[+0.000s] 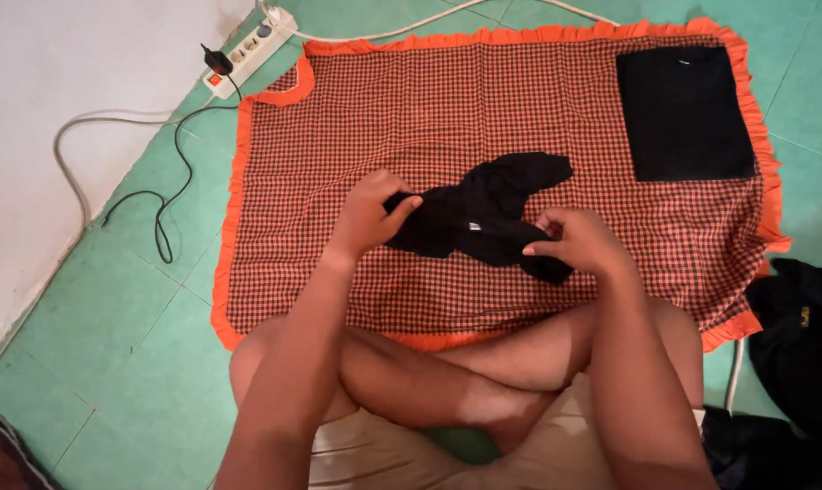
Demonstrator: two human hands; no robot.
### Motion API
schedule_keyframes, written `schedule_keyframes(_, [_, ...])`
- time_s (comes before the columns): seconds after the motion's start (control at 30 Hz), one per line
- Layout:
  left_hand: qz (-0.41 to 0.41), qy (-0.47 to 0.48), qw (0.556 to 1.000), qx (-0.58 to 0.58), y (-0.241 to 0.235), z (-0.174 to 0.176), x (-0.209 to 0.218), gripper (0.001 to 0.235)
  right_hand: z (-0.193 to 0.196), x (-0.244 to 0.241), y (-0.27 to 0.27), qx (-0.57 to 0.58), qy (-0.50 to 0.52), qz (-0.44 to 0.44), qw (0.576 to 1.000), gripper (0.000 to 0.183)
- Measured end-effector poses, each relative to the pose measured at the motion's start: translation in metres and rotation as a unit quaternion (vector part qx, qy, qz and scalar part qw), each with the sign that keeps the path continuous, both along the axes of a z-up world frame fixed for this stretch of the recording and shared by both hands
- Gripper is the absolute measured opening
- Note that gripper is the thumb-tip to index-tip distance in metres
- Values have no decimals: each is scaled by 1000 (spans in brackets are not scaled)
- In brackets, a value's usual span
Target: The person unfolds a black t-shirt on a checkered mat, smooths it out, and folds it into a compact rectangle. The person then places the folded shirt aside.
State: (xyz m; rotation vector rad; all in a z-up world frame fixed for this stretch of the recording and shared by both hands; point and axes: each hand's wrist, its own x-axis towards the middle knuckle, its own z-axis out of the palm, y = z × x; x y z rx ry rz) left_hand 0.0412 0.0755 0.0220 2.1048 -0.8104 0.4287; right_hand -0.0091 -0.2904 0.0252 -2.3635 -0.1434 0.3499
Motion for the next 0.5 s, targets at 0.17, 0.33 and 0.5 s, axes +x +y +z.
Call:
schedule_keyframes(0.17, [12,29,999,-12,5,20,-8,9,-30,6,3,32,-26,-7,999,19])
schedule_keyframes(0.33, [33,44,998,-4,6,37,-11,12,-36,11,11,76,-75,-19,994,24])
schedule_keyframes(0.5, [48,76,996,20,15,49,-15,11,13,-2,24,50,-148,11,988,20])
